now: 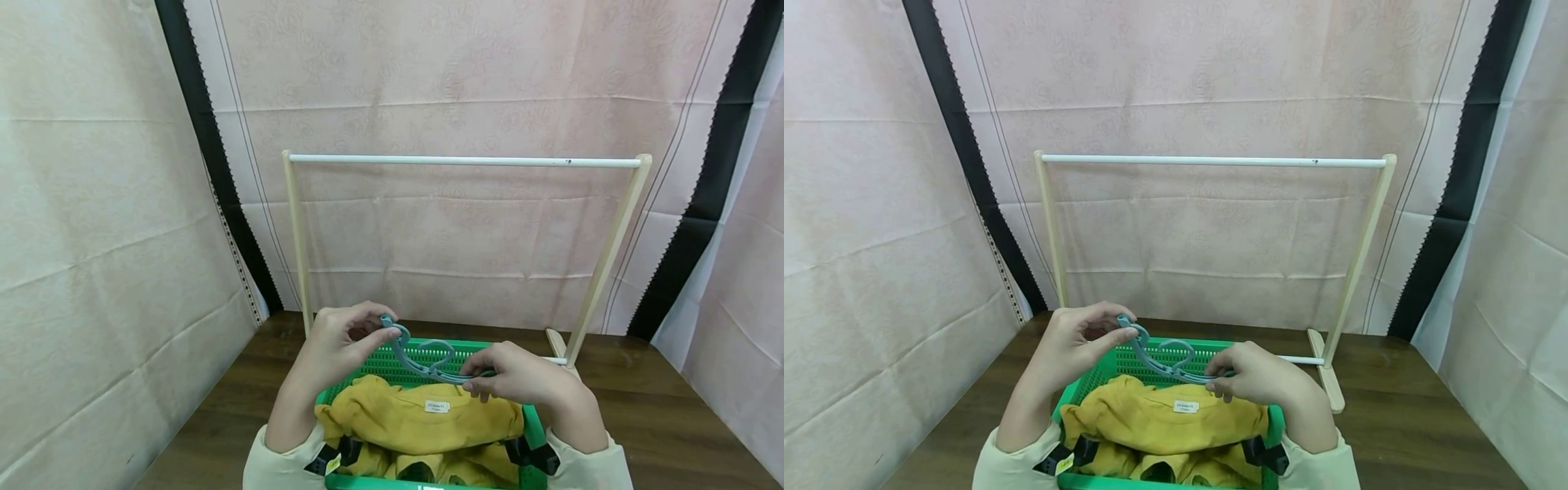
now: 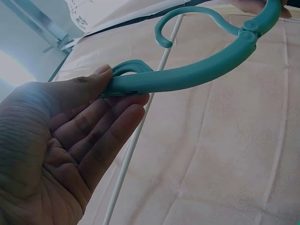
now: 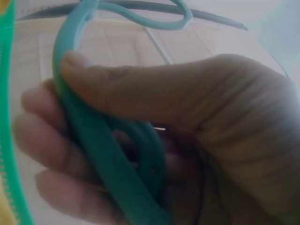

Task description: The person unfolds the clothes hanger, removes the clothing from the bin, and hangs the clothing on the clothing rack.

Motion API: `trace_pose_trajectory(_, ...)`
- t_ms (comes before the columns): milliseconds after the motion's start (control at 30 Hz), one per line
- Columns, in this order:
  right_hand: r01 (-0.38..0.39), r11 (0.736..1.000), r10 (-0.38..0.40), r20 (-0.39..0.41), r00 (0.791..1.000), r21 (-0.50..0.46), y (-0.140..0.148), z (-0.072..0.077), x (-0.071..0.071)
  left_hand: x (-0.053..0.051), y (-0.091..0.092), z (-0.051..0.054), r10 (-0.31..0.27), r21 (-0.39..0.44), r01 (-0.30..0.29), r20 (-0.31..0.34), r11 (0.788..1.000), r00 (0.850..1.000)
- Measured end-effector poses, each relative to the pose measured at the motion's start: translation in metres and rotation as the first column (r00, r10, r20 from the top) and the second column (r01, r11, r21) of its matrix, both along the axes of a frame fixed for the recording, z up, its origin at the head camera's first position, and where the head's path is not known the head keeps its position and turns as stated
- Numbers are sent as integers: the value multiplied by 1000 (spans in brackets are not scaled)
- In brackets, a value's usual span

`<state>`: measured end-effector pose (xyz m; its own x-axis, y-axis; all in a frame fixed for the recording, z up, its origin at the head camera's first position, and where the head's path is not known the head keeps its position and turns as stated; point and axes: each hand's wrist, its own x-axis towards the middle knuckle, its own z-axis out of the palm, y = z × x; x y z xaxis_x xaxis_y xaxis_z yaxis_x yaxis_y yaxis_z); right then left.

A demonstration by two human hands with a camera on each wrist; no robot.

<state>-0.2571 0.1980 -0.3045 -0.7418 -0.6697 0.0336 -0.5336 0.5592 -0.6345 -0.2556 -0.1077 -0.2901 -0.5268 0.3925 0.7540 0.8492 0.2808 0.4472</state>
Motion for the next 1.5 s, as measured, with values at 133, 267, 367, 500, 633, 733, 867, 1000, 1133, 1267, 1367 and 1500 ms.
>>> trace_pose_trajectory(133,8,1000,-7,-14,1000,30,0,0,1,1,-1,0,11,3,-11,6,1000,1000)
trace_pose_trajectory(267,18,998,-14,-66,998,62,1,1,1,2,-1,0,13,5,-13,12,1000,1000)
trace_pose_trajectory(367,22,997,-16,-92,996,73,3,1,1,1,-1,0,21,8,-21,15,1000,1000)
trace_pose_trajectory(500,26,997,-18,-110,994,69,5,2,0,1,-2,0,29,9,-29,28,1000,999)
trace_pose_trajectory(633,31,998,-25,-112,993,52,8,3,1,-1,-3,0,38,4,-38,47,999,998)
trace_pose_trajectory(733,49,998,-44,-111,993,46,11,4,3,-2,-4,-1,47,2,-48,63,999,997)
trace_pose_trajectory(867,89,995,-83,-121,989,42,15,5,5,-2,-5,-1,54,5,-55,69,998,996)
trace_pose_trajectory(1000,105,994,-100,-138,985,35,18,5,7,-2,-6,-1,62,1,-62,71,998,996)
trace_pose_trajectory(1133,107,994,-101,-156,983,29,19,5,7,-2,-7,-1,70,-5,-70,76,998,995)
trace_pose_trajectory(1267,96,995,-93,-162,982,14,20,7,7,-3,-8,-2,69,-6,-69,78,998,995)
trace_pose_trajectory(1367,99,995,-95,-182,979,14,21,8,8,-4,-9,-2,69,-9,-68,77,998,995)
trace_pose_trajectory(1500,146,988,-131,-236,963,47,21,8,10,-4,-10,-2,73,-14,-72,81,997,994)
